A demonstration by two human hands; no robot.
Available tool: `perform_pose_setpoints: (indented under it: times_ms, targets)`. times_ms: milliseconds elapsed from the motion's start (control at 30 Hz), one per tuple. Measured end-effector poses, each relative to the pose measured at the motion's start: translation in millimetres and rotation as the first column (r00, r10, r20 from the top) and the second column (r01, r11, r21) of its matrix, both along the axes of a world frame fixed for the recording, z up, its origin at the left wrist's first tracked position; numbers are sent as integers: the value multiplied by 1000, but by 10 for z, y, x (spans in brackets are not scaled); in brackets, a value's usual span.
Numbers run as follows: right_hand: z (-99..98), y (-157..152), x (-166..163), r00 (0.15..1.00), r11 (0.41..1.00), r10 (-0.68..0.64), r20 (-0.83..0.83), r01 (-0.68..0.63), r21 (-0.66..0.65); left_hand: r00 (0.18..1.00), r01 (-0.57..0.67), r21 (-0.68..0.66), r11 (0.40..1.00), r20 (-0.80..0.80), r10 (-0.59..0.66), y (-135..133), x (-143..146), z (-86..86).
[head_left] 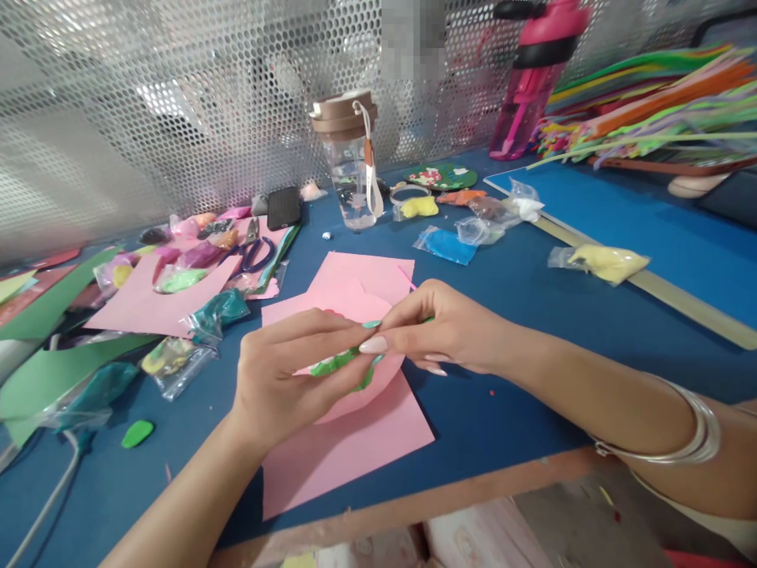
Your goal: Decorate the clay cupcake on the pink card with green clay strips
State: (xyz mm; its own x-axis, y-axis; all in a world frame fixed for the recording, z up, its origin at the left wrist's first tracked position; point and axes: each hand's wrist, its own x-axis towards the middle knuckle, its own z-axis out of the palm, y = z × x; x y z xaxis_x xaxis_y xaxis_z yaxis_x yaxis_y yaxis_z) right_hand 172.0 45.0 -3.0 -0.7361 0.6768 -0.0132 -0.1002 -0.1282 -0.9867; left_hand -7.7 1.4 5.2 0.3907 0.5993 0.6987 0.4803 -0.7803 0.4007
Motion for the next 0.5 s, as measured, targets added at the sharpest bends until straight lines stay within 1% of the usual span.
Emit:
perform_pose_setpoints:
  times_ms: [167, 333, 500]
  targets:
    - [-22, -14, -36, 1000, 999, -29, -8, 29, -32, 998, -57, 13, 998, 0, 57, -12, 8, 1]
    - [-30, -13, -35, 999, 999, -43, 12, 43, -11, 997, -81, 61, 995, -5, 82, -16, -15, -35]
    - [-49, -2, -31, 998, 998, -55, 16, 55, -13, 993, -114, 65, 991, -7, 115, -3, -53, -68]
